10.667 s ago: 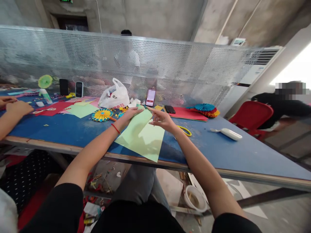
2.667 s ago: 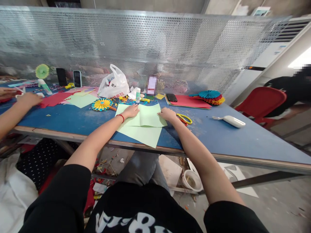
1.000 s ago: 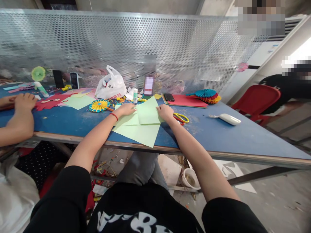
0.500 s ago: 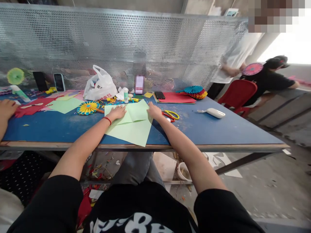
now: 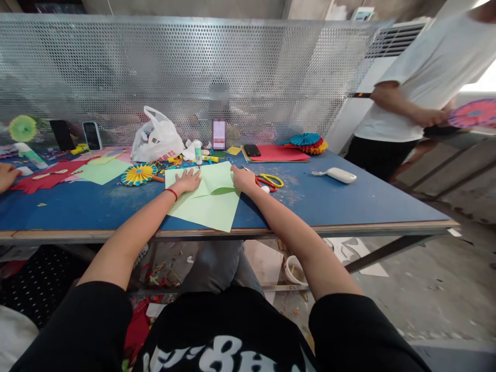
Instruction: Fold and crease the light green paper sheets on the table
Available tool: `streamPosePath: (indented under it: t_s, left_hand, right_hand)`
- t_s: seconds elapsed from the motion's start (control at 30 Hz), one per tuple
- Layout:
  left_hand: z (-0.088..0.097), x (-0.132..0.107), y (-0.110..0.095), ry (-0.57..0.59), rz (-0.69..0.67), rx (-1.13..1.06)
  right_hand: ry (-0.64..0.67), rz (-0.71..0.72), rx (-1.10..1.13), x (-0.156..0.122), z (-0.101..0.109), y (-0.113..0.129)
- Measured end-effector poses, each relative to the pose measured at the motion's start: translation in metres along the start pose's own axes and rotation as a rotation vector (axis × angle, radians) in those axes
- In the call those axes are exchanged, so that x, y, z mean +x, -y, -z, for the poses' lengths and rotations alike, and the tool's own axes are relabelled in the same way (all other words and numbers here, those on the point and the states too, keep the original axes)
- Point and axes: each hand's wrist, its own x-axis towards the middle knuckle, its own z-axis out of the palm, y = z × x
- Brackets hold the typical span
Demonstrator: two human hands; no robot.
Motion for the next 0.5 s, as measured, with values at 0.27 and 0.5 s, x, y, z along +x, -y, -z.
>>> streamPosePath:
  t_s: [0.27,0.5]
  left_hand:
    - [-0.004,0.002,0.001,-0.016,0.003,-0.028]
    - [-0.001,-0.004,-0.003,-0.035,0.003,-0.052]
  right_hand:
    - [0.009,0.036,-0.107,-0.007,-0.004,0.009]
    - [0.023,0.033,-0.184,-0.009,-0.005,0.015]
